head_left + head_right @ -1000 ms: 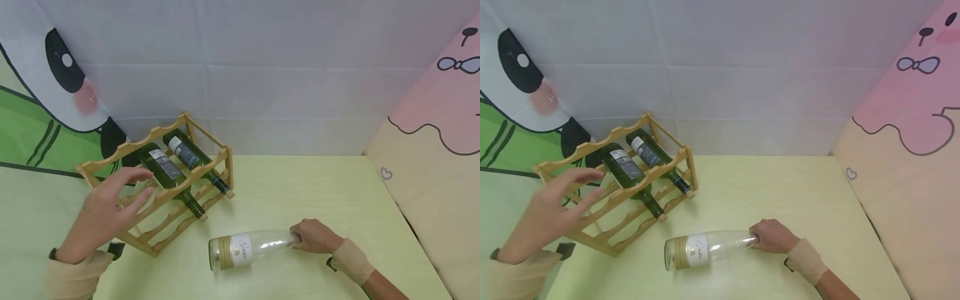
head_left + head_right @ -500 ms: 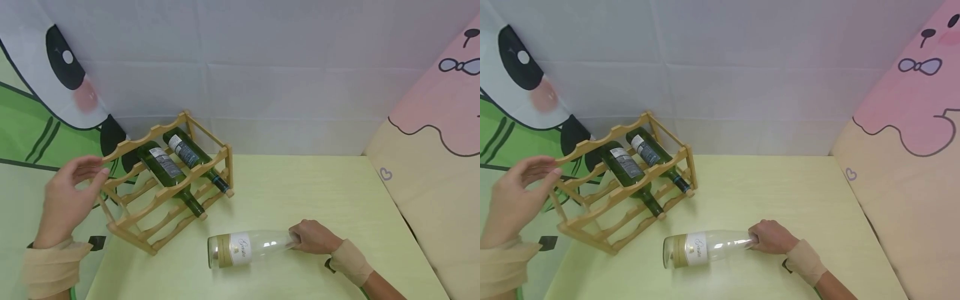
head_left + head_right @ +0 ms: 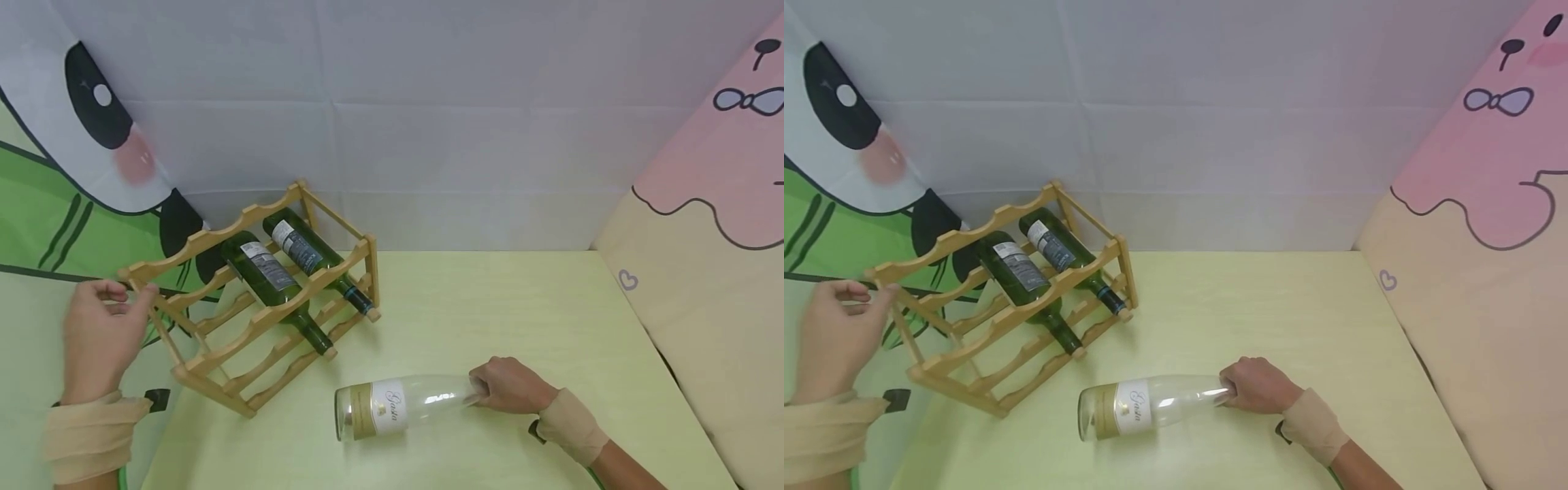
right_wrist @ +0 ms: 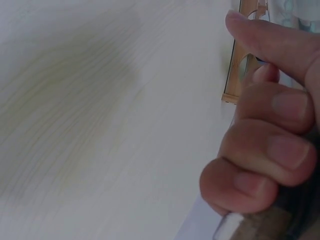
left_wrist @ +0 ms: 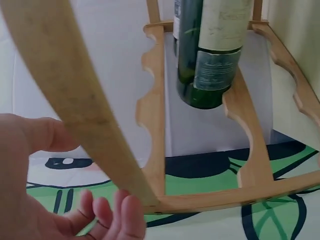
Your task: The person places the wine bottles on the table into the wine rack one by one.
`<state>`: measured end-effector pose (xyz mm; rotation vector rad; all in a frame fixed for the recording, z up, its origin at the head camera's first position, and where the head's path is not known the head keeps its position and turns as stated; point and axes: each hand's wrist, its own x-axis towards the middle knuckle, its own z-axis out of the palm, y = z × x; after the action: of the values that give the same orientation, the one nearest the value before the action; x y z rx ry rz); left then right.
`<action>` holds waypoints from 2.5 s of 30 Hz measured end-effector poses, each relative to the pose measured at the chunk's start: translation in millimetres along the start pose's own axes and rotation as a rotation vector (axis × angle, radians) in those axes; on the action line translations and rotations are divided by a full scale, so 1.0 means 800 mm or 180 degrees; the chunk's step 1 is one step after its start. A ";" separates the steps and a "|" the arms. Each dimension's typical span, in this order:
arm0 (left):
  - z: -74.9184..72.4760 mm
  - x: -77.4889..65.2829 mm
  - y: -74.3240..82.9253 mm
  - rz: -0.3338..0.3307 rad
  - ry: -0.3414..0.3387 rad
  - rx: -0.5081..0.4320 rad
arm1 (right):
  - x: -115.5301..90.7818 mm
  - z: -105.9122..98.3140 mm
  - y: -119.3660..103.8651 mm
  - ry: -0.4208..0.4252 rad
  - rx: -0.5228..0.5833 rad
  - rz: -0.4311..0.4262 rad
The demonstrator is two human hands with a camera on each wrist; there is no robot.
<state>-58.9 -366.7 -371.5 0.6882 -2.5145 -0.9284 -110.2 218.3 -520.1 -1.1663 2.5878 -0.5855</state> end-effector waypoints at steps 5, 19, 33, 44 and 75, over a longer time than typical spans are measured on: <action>0.004 0.002 -0.013 -0.0170 -0.0325 0.0218 | -0.001 0.001 -0.001 0.0013 0.0039 -0.0048; 0.016 0.007 -0.020 0.0191 -0.1041 0.0010 | 0.003 0.006 0.000 -0.0018 0.0070 -0.0063; 0.025 0.010 -0.017 0.0211 -0.0972 -0.0249 | 0.008 0.009 -0.004 0.0007 0.0162 -0.0052; 0.027 0.013 -0.016 0.0199 -0.1036 -0.0399 | 0.016 0.021 -0.016 0.0035 0.0178 0.0144; 0.029 0.020 -0.013 0.0373 -0.1080 -0.0359 | 0.052 0.058 -0.059 0.0254 0.0291 0.0152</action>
<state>-80.5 -370.8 -392.3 0.3682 -2.7284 -1.2197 -88.9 146.3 -542.1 -1.0702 2.6164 -0.7459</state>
